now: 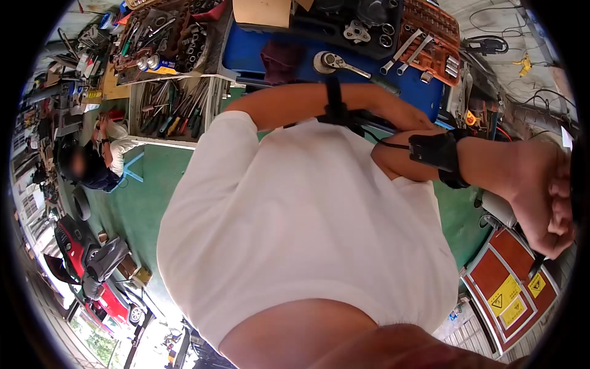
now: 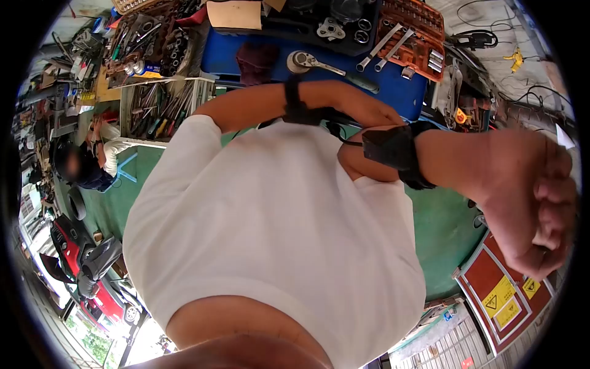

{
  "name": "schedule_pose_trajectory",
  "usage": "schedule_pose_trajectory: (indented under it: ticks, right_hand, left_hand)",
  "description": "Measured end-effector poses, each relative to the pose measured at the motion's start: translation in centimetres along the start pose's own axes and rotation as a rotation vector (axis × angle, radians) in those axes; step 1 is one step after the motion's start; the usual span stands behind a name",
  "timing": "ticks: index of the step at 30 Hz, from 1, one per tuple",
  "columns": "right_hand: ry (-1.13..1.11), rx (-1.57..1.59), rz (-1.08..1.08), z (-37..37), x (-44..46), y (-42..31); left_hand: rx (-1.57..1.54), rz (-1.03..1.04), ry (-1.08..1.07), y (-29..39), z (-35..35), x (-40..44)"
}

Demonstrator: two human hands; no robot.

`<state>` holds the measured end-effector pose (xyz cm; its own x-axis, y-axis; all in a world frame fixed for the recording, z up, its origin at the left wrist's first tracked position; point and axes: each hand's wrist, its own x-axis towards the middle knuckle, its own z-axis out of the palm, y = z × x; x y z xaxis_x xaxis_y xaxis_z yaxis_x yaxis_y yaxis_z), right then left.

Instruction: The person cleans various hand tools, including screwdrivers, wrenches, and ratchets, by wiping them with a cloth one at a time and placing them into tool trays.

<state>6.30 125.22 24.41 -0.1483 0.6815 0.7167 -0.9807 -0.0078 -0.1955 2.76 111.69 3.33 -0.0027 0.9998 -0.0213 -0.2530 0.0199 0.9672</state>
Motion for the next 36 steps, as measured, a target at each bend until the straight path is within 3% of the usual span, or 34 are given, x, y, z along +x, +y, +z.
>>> schedule_pose_trajectory:
  ticks: [1, 3, 5, 7, 11, 13, 17, 18, 20, 22, 23, 26, 28, 29, 31, 32, 34, 35, 36]
  right_hand:
    - [0.036, 0.006, -0.050, -0.2, 0.2, -0.6]
    - [0.062, 0.017, -0.109, -0.6, 0.5, -0.8]
    - [0.115, -0.023, -0.167, -0.9, 0.3, -0.9]
    - [0.130, -0.055, -0.191, -0.2, 0.0, -0.4]
    - [0.112, -0.253, -0.276, 1.0, -0.3, 0.5]
    - [0.107, -0.280, -0.289, 0.8, 0.1, 0.5]
    - [0.181, -0.258, -0.308, -1.0, 1.1, 0.0]
    - [0.182, -0.257, -0.304, -0.7, 0.9, 0.1]
    - [0.204, -0.222, -0.297, -0.2, 0.6, 0.2]
    - [0.175, -0.212, -0.306, -0.4, 1.0, 0.2]
    - [0.153, -0.211, -0.308, -0.7, 1.4, 0.1]
    - [0.118, -0.204, -0.301, -1.4, 1.9, 0.1]
    - [0.118, -0.216, -0.286, -1.4, 1.7, 0.7]
    - [0.122, -0.220, -0.279, -1.4, 1.6, 1.1]
    - [0.129, -0.229, -0.272, -1.1, 1.6, 1.9]
    - [0.129, -0.229, -0.267, -1.1, 1.7, 2.4]
    - [0.126, -0.245, -0.250, -1.1, 2.0, 3.4]
    - [0.126, -0.255, -0.244, -1.1, 2.1, 4.0]
    - [0.126, -0.271, -0.237, -1.2, 2.2, 4.5]
  left_hand:
    - [-0.005, 0.005, -0.003, -0.4, -0.6, 0.3]
    - [0.245, -0.271, -0.176, -0.6, -1.8, 0.3]
    - [0.233, -0.157, -0.114, -1.1, -1.2, 0.2]
    - [0.012, 0.312, 0.169, -0.3, 0.5, 0.4]
    - [-0.077, 0.328, 0.223, 0.9, 1.1, 0.3]
    - [0.314, 0.196, 0.069, 1.2, -0.5, -0.5]
    - [0.366, 0.218, 0.068, 1.0, -0.5, -1.9]
    - [0.257, 0.404, 0.162, 0.7, 0.1, -1.2]
    - [0.148, 0.587, 0.258, 0.2, 0.4, -1.0]
    - [0.319, 0.261, 0.186, 0.7, 0.2, -1.6]
    - [0.321, 0.263, 0.191, 0.2, -0.2, -1.7]
    - [0.546, -0.029, -0.033, -2.1, -1.1, -1.7]
    - [0.437, 0.625, 0.268, -2.2, -0.5, -1.1]
    - [0.441, 0.622, 0.280, -2.2, 0.0, -0.7]
    - [0.050, 0.421, 0.349, -0.6, 1.0, -0.4]
    - [0.056, 0.422, 0.359, -0.6, 0.6, -0.8]
    - [0.428, 0.000, 0.167, -0.9, -0.1, -1.4]
    - [0.426, -0.001, 0.176, -1.5, -0.8, -1.4]
    - [0.483, 0.164, 0.182, -1.8, -1.3, -1.2]
